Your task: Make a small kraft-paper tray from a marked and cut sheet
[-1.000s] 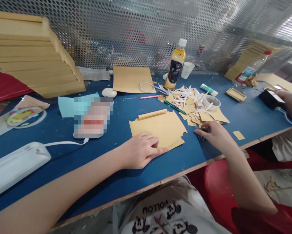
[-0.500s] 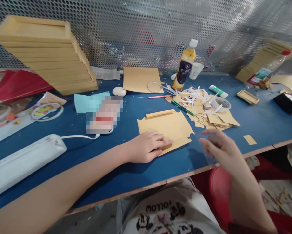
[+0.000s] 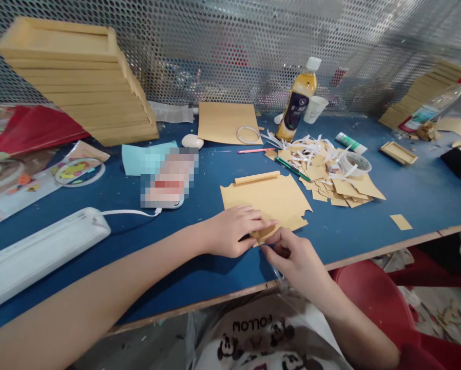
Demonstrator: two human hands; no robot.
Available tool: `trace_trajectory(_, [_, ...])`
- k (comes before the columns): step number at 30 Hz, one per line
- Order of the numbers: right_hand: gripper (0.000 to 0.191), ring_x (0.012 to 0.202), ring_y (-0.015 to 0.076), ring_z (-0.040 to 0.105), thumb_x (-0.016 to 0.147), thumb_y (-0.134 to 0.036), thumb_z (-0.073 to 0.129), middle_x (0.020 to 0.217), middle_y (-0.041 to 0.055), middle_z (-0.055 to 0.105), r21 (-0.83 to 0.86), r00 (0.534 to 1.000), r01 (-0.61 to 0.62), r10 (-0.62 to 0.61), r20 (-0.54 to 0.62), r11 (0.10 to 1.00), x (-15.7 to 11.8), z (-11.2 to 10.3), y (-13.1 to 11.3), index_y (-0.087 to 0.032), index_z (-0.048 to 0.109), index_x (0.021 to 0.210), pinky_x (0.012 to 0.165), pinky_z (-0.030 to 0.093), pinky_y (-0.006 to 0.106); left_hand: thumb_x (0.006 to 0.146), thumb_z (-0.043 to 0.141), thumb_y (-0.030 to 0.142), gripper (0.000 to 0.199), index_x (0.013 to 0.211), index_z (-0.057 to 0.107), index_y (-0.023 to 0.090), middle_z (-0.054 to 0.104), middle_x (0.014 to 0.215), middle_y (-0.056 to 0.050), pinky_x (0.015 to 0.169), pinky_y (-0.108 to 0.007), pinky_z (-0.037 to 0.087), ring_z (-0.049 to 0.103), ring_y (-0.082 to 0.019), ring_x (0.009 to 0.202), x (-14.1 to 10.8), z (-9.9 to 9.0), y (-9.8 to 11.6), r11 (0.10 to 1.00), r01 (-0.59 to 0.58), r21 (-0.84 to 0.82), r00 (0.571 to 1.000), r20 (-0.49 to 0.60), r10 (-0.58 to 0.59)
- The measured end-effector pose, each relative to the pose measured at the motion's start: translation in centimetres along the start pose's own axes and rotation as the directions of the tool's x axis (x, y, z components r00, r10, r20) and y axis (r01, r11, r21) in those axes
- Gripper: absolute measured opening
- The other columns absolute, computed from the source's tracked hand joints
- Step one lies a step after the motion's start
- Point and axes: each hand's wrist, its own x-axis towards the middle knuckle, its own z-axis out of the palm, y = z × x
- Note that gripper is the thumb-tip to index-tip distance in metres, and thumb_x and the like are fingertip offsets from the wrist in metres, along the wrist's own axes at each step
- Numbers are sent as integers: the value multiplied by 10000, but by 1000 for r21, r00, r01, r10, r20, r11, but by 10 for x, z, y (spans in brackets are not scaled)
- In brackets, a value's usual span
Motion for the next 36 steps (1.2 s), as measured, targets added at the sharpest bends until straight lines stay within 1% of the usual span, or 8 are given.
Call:
trace_trajectory(5, [116,529,118,460,848,-276,559,616,-27,556,1,1000,-6,6,26,1000,3,-4,-4,-204,533,761,514,340,234,909,543,295,440,1328,503,165,597,1054,-104,869,-370,414,535,-248,966,0,2,0,1000,-3,13,1000,-20,4])
trace_trajectory(8, [130,554,122,498,854,-277,561,647,-21,596,-3,999,-1,1,36,1000,6,-9,-1,-204,540,748,521,350,229,921,544,305,406,1306,526,177,595,1023,-93,861,-364,408,527,-244,953,0,4,0,1000,13,27,1000,-17,-13])
trace_trajectory(16, [183,535,117,484,847,-342,598,591,-37,574,-4,998,-61,61,-36,998,10,-34,18,-203,545,742,491,319,219,915,570,295,457,1358,488,220,587,1039,-82,890,-359,392,515,-238,974,0,3,1,999,45,17,999,4,-45])
trace_trajectory(21, [263,527,125,497,832,-445,617,596,-20,610,-9,991,-99,97,-97,995,12,-51,34,-201,556,755,476,313,223,927,554,292,455,1367,480,209,588,1066,-86,899,-359,385,513,-238,994,1,1,2,999,48,16,998,28,-48])
trace_trajectory(27, [317,463,119,379,814,-511,612,485,-47,506,-115,974,-149,126,-186,982,16,-72,51,-207,538,761,454,258,237,936,536,285,443,1370,478,218,596,1086,-85,895,-355,385,518,-234,996,2,0,5,998,49,28,998,29,-49])
trace_trajectory(31, [316,473,123,391,802,-509,616,497,-40,518,-133,969,-152,121,-214,979,18,-81,57,-200,556,772,467,277,242,943,524,304,439,1374,477,232,598,1080,-85,892,-350,392,525,-232,996,1,0,4,998,52,21,998,26,-52])
trace_trajectory(34, [333,455,116,394,773,-518,646,476,-49,499,-83,968,-155,134,-213,984,18,-85,58,-196,564,751,462,274,240,939,532,313,448,1379,475,246,598,1084,-85,902,-355,393,528,-235,1006,1,0,2,998,59,1,998,25,-59])
trace_trajectory(36, [341,444,111,402,750,-516,678,462,-56,482,22,967,-147,148,-206,989,16,-88,57,-191,576,759,456,286,237,932,542,305,459,1382,473,243,596,1105,-89,921,-366,388,524,-240,1024,1,-1,2,998,68,-18,997,31,-68])
